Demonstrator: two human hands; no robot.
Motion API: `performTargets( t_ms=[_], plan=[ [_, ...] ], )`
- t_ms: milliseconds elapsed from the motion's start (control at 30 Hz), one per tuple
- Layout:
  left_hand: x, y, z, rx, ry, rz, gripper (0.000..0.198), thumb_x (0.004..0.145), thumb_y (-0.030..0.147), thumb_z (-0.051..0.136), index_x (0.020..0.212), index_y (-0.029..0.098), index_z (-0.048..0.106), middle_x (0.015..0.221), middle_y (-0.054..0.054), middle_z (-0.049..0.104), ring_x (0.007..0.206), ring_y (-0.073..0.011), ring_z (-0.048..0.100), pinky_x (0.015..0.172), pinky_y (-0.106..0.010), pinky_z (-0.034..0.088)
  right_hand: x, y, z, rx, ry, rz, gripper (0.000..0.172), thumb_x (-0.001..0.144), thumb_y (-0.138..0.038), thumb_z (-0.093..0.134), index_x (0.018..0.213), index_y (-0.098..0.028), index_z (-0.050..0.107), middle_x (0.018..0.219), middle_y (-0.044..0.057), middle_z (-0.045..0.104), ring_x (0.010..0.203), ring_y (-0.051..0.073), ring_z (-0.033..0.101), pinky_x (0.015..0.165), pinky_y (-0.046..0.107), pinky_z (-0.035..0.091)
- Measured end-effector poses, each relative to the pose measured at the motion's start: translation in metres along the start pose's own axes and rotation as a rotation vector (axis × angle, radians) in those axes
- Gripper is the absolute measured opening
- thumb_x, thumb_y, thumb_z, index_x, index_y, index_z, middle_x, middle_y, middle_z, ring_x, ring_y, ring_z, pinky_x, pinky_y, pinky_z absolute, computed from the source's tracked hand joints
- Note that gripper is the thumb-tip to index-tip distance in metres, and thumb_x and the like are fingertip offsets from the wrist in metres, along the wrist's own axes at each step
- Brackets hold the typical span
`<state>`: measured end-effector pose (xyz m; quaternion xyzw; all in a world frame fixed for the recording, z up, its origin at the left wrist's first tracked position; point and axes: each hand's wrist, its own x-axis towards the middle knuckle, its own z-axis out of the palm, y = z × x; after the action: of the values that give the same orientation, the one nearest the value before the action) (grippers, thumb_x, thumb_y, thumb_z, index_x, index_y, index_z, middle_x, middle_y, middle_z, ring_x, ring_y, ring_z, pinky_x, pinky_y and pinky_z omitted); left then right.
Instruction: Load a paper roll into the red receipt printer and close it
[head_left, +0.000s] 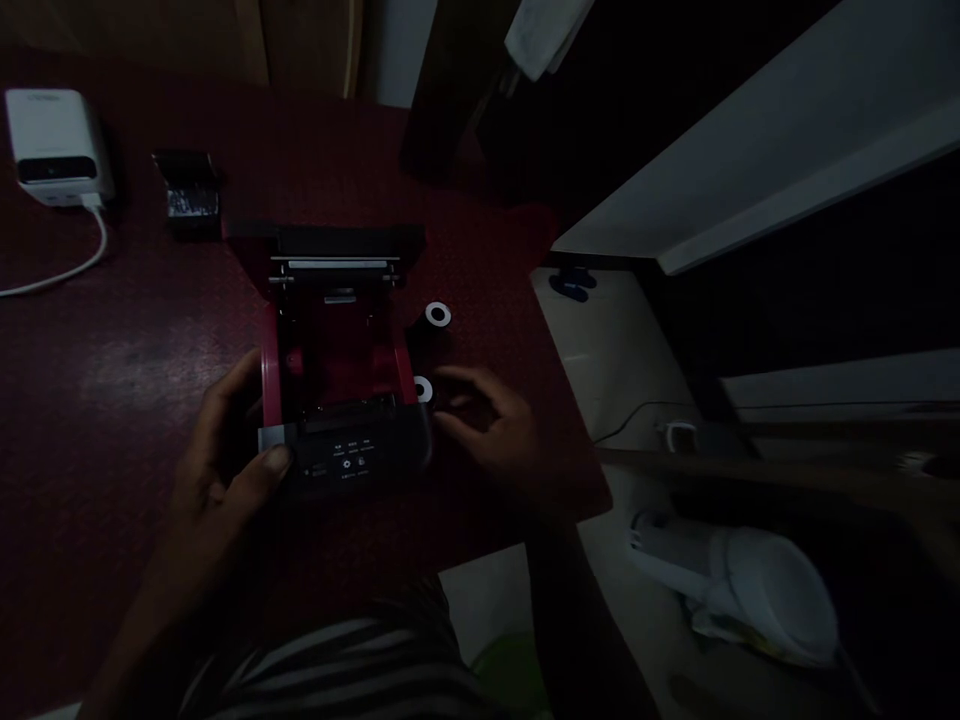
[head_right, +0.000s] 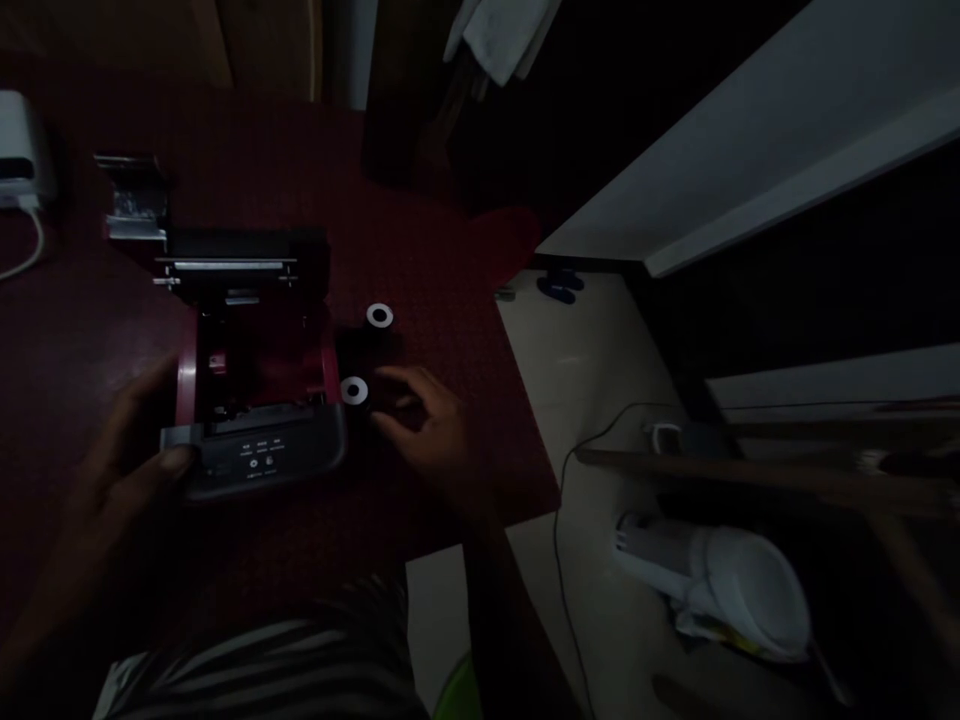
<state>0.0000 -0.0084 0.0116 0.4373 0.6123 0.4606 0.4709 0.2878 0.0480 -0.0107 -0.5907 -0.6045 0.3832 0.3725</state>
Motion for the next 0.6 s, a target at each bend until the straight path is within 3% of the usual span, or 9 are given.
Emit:
performTargets(
  t_ms=[133,233,400,500,600],
  plan=[
    [0.001,0.0,0.001,-0.007,-0.004,0.009,0.072,0.097,0.057,0.082,0.164,0.041,0.061,0.173,0.0,0.059,0.159,-0.0379,0.056,0.11,-0.038,0.064,0.006,0.008,0.022,0.065,-0.011,-0.091,0.028,0.082,-0.023,0.077,0.109,-0.029,0.081,0.116,0.004,0.086,0.113,0.027,0.079,0.101,0.044,0.062],
    [0.0,0.003,0.001,-0.017,-0.014,0.0,0.072,0.098,0.057,0.081,0.165,0.043,0.06,0.174,0.001,0.057,0.158,-0.0387,0.057,0.109,-0.039,0.065,0.008,0.003,0.017,0.059,0.004,-0.063,0.025,0.083,-0.025,0.078,0.108,-0.029,0.079,0.111,0.003,0.086,0.108,0.027,0.08,0.101,0.045,0.063],
    [-0.002,0.008,0.001,-0.011,-0.035,-0.042,0.076,0.099,0.058,0.08,0.17,0.042,0.055,0.173,0.0,0.059,0.162,-0.0412,0.053,0.111,-0.043,0.065,-0.001,-0.042,-0.024,0.107,0.058,-0.014,0.028,0.087,-0.026,0.084,0.115,-0.03,0.077,0.113,0.001,0.085,0.108,0.024,0.083,0.094,0.039,0.066],
    [-0.003,0.009,0.004,-0.044,-0.026,-0.032,0.078,0.098,0.058,0.081,0.17,0.04,0.056,0.174,-0.001,0.058,0.164,-0.0424,0.05,0.111,-0.044,0.065,0.002,-0.071,-0.036,0.054,-0.046,-0.113,0.027,0.09,-0.028,0.087,0.116,-0.031,0.079,0.112,0.001,0.085,0.106,0.025,0.083,0.091,0.038,0.068],
    [-0.004,0.01,0.006,-0.114,-0.02,-0.025,0.076,0.099,0.054,0.081,0.169,0.038,0.057,0.171,-0.004,0.062,0.157,-0.0413,0.059,0.115,-0.048,0.064,0.015,-0.09,-0.028,-0.11,-0.168,-0.274,0.03,0.095,-0.026,0.085,0.124,-0.032,0.079,0.117,0.001,0.086,0.106,0.025,0.082,0.092,0.04,0.067]
  ],
)
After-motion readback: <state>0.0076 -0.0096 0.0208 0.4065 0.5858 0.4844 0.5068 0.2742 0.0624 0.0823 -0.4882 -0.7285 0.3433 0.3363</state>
